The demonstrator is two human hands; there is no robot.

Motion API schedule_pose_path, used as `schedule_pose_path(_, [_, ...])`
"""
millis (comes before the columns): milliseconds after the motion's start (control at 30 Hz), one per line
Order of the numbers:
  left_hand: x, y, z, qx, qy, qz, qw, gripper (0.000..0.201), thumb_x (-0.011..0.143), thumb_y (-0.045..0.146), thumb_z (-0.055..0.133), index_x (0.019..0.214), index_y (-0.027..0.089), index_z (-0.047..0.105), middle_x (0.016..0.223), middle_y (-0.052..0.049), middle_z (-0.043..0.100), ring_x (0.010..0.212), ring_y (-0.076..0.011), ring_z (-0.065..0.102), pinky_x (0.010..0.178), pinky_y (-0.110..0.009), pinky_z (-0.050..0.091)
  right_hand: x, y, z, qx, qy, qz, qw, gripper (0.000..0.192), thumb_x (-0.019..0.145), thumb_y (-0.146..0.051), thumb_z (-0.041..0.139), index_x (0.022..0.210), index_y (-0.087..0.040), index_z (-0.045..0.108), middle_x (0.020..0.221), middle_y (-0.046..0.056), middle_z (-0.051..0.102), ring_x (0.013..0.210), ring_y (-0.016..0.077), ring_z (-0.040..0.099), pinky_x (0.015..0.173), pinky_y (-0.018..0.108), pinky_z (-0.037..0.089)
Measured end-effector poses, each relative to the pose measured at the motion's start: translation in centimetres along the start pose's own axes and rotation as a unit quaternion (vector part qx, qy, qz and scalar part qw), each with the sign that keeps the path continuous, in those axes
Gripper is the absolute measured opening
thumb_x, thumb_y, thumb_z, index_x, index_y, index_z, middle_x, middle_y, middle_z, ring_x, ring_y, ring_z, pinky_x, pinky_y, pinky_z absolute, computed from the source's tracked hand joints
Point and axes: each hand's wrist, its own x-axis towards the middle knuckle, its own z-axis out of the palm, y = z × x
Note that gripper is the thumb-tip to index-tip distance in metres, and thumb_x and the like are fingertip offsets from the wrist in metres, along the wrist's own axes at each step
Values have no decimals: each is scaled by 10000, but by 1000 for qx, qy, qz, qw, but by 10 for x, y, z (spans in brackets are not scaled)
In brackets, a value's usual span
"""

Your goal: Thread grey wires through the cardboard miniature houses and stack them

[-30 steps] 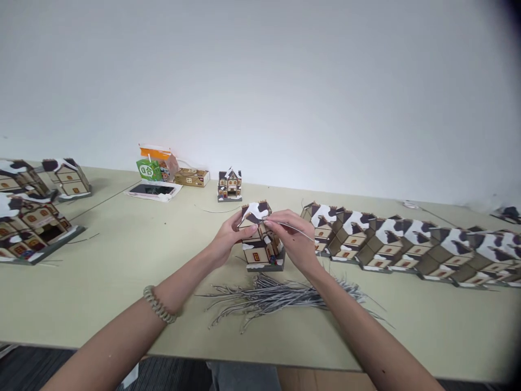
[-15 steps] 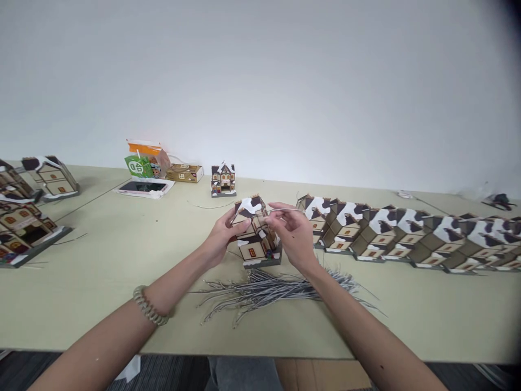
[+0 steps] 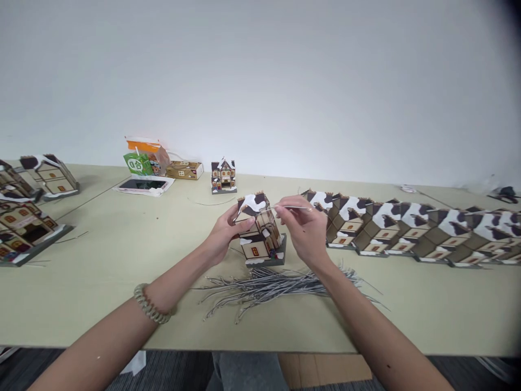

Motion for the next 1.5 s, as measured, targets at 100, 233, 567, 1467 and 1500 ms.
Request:
schedule_pose_path(100, [0, 0, 0, -7, -3, -12, 1000, 658, 593, 386, 812, 1199, 239, 602, 1189, -68, 646, 1077, -264, 598, 874, -324, 471, 4, 3, -6, -24, -12, -9, 1000, 96, 843, -266, 597, 806, -193, 647, 801, 27, 653, 702, 124, 614, 573, 257, 506])
schedule_pose_path(233, [0, 0, 0, -8, 4, -19, 1000, 653, 604, 368, 809, 1207, 239, 595, 1221, -69, 629, 1080, -267, 600, 843, -312, 489, 3, 8, -8, -19, -54, 0, 998, 140, 871, -288, 552, 833, -181, 634, 818, 33, 662, 641, 108, 617, 545, 251, 516])
schedule_pose_path(567, [-1, 1, 2, 3, 4, -5, 1000, 615, 592, 364, 816, 1164, 248, 624, 1231, -53, 629, 1106, -263, 590, 890, -311, 472, -1, 4, -1, 67, -28, 88, 993, 109, 780, -293, 664, 825, -194, 668, 777, 13, 680, 591, 93, 606, 506, 219, 526])
schedule_pose_path(1467, [-1, 2, 3, 13, -6, -5, 1000, 589, 628, 348, 801, 1172, 238, 606, 1248, -48, 616, 1146, -256, 555, 927, -309, 434, -6, -3, 7, 173, 9, 158, 972, 162, 735, -338, 711, 778, -193, 653, 598, -31, 623, 465, 82, 540, 446, 223, 462])
schedule_pose_path(1500, [-1, 2, 3, 13, -7, -2, 1000, 590, 626, 348, 802, 1172, 237, 607, 1245, -49, 618, 1145, -260, 555, 927, -312, 435, -6, -3, 7, 179, 15, 154, 972, 149, 742, -330, 706, 767, -194, 649, 590, -36, 616, 457, 79, 536, 441, 221, 454])
